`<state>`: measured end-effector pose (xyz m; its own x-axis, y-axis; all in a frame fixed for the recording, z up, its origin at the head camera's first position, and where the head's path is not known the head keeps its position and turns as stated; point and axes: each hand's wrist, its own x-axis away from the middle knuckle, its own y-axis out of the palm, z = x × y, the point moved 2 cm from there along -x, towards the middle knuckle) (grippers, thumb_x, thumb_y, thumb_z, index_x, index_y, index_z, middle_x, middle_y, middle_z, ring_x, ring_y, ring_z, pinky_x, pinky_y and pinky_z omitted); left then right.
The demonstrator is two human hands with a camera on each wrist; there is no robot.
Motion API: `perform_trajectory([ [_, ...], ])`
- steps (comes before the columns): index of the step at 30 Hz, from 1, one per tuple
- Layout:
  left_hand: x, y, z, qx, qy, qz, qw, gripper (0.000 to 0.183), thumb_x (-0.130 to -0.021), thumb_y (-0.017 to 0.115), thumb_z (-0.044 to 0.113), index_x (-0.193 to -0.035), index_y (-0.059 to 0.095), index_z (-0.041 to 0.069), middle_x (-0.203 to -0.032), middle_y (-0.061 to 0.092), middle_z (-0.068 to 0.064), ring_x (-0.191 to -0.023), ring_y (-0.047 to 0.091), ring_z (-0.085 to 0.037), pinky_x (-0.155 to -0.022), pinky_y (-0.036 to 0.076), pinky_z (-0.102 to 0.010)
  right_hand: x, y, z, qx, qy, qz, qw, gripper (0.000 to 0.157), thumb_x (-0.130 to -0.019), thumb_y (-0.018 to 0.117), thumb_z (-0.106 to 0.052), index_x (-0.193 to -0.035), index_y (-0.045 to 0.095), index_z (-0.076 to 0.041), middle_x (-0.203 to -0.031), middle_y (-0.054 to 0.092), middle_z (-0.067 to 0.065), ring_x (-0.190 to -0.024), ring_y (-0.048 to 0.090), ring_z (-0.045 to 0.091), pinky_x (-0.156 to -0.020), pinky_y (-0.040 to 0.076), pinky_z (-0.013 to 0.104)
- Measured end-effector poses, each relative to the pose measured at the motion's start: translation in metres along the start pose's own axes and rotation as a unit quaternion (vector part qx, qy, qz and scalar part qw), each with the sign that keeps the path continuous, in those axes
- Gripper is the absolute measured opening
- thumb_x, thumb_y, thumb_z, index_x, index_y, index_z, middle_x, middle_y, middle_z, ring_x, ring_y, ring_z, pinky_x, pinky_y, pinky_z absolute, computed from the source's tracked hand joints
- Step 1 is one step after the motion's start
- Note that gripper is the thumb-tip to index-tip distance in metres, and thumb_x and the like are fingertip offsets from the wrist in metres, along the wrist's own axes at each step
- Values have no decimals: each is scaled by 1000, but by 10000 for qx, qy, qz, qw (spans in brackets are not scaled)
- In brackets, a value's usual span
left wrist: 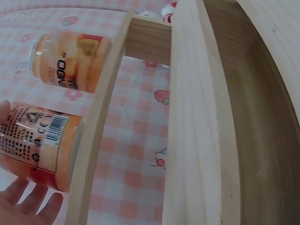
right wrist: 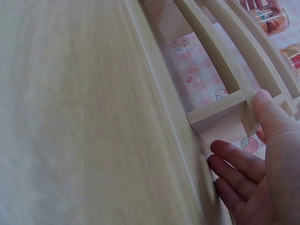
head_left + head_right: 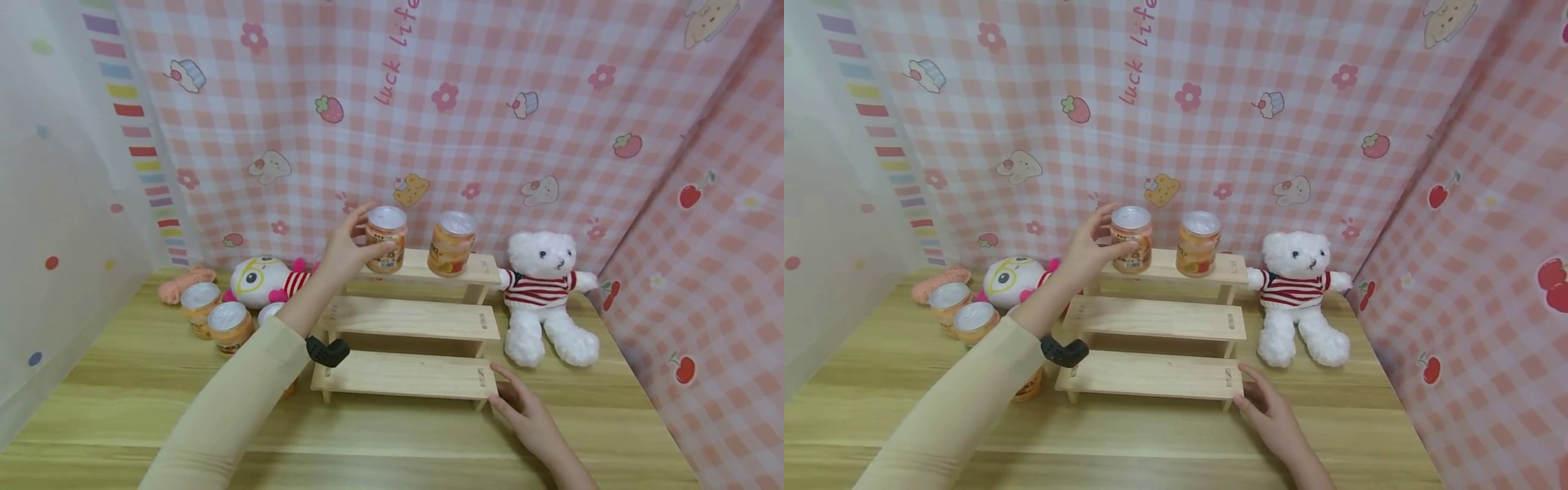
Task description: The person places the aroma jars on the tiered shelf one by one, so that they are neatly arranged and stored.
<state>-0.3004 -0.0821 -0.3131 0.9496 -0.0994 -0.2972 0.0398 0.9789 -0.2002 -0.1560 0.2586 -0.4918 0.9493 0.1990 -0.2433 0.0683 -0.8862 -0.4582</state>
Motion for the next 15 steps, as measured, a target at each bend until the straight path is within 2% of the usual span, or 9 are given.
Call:
perform_trajectory([
  [5,7,-6,2,279,212,26,9994,75,-82,78,17,-146,39,20,-134,49,-10,-114,52,-28,-91,48,-44,-1,0,-1,-18,23,-1,10000,50,-93,63,-12,-141,46,-11,-110,67,11,-100,62,13,-82,49,22],
  [9,17,-12,3,284,389,66,9988,73,-83,77,17,-146,40,19,-134,51,-10,-116,51,-28,-96,44,-45,-1,0,0,0,-74,-27,10000,51,-93,62,-9,-141,45,-9,-110,66,12,-100,62,13,-81,49,22],
  [15,39,-23,10,148,650,162,9976,70,-82,78,15,-143,45,25,-132,53,-8,-118,51,-27,-99,39,-50,0,0,2,31,-128,-7,9999,53,-93,62,-7,-142,44,-8,-110,66,12,-100,61,13,-82,49,22],
])
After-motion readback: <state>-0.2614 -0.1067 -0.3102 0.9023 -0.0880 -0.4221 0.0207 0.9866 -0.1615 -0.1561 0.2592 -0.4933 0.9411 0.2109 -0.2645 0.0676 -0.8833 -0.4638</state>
